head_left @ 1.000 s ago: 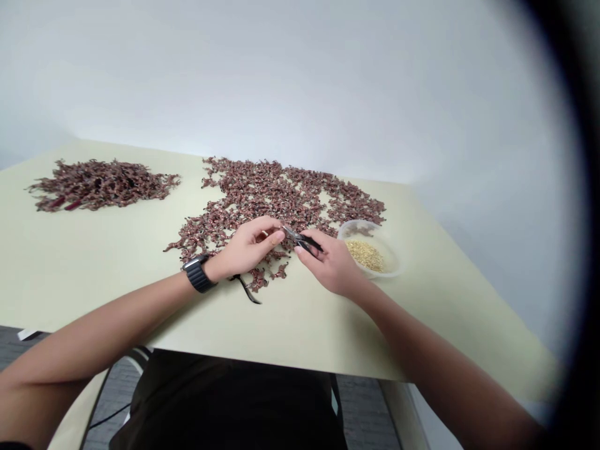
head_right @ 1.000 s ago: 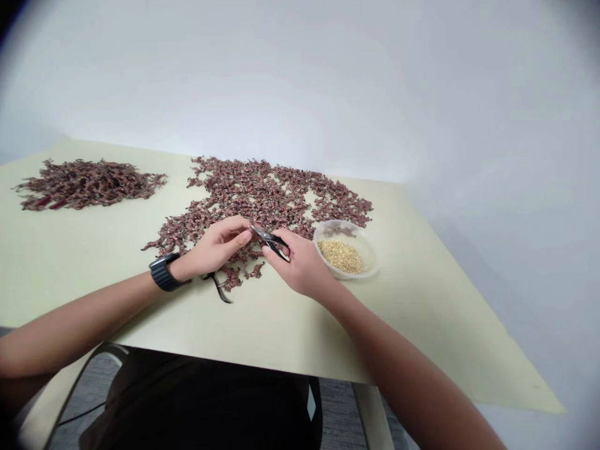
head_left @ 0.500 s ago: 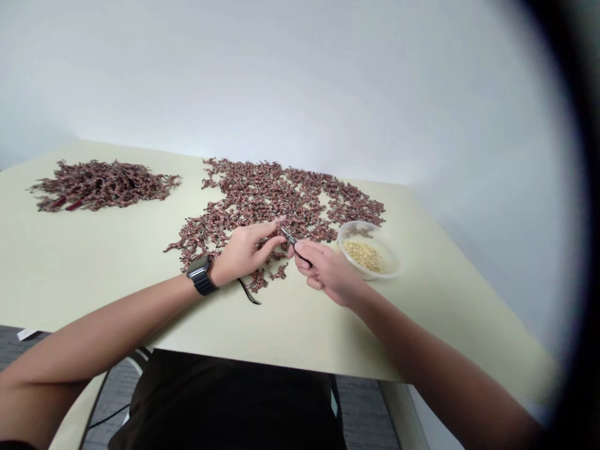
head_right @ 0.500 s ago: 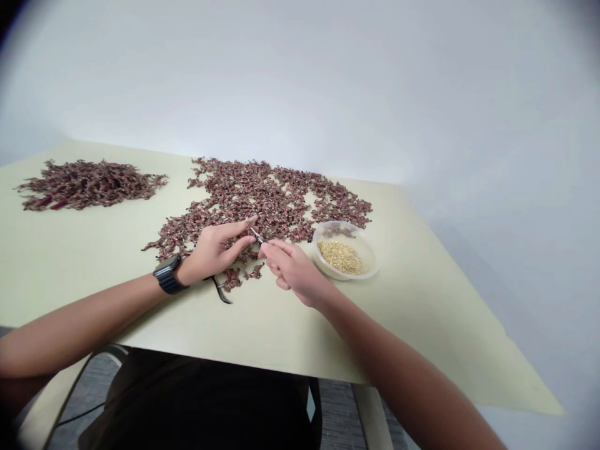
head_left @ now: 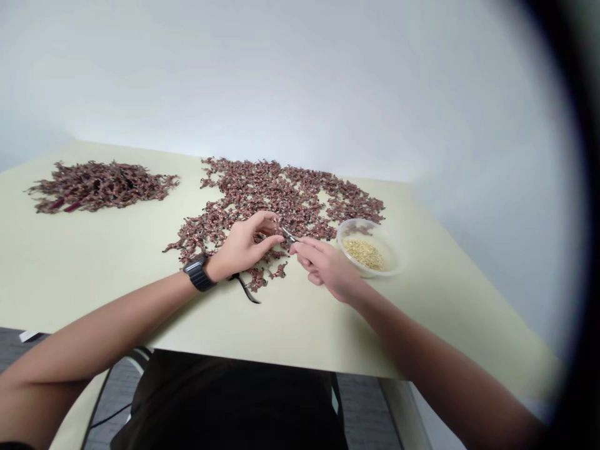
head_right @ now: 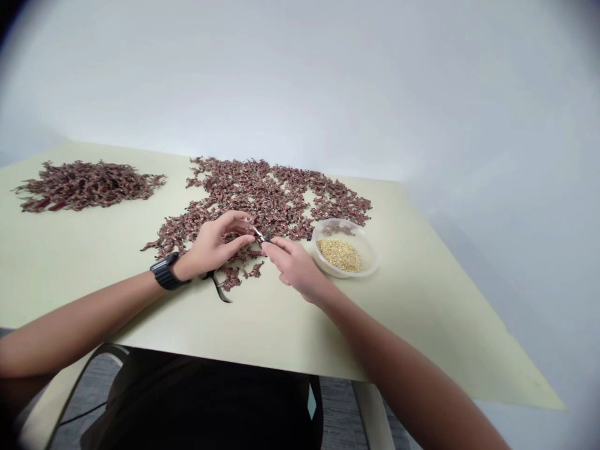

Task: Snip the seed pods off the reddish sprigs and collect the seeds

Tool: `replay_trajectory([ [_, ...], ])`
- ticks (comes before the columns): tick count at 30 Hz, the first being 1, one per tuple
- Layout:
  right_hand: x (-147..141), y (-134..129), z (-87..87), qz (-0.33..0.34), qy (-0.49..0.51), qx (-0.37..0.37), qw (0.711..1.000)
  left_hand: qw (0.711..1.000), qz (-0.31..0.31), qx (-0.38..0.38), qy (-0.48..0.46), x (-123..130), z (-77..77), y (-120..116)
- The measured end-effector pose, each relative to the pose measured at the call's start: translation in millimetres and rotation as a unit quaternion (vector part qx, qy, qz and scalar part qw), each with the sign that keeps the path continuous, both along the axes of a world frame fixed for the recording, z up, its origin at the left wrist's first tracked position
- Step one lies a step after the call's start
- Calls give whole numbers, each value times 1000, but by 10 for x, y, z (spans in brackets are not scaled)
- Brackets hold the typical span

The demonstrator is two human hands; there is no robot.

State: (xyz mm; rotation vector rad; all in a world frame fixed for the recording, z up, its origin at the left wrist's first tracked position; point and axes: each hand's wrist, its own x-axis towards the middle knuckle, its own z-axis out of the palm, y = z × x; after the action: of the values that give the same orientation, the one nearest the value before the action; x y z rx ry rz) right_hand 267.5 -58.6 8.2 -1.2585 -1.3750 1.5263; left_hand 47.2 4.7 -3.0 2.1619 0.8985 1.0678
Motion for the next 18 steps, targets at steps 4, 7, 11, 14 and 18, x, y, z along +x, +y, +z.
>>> replay_trajectory([
  [4,40,51,-86,-53,-170,203,963,995,-30,-79,-49,28,18,-25],
  [7,72,61,-106,-49,-230,262,936,984,-53,-145,-92,49,28,-43],
  [11,87,42,-98,-27,-266,303,915,959,-93,-227,-142,66,41,-67],
  [14,93,43,-105,-28,-286,332,899,945,-121,-257,-162,66,47,-74],
  [18,108,62,-134,-31,-299,363,882,925,-157,-291,-189,58,64,-67],
])
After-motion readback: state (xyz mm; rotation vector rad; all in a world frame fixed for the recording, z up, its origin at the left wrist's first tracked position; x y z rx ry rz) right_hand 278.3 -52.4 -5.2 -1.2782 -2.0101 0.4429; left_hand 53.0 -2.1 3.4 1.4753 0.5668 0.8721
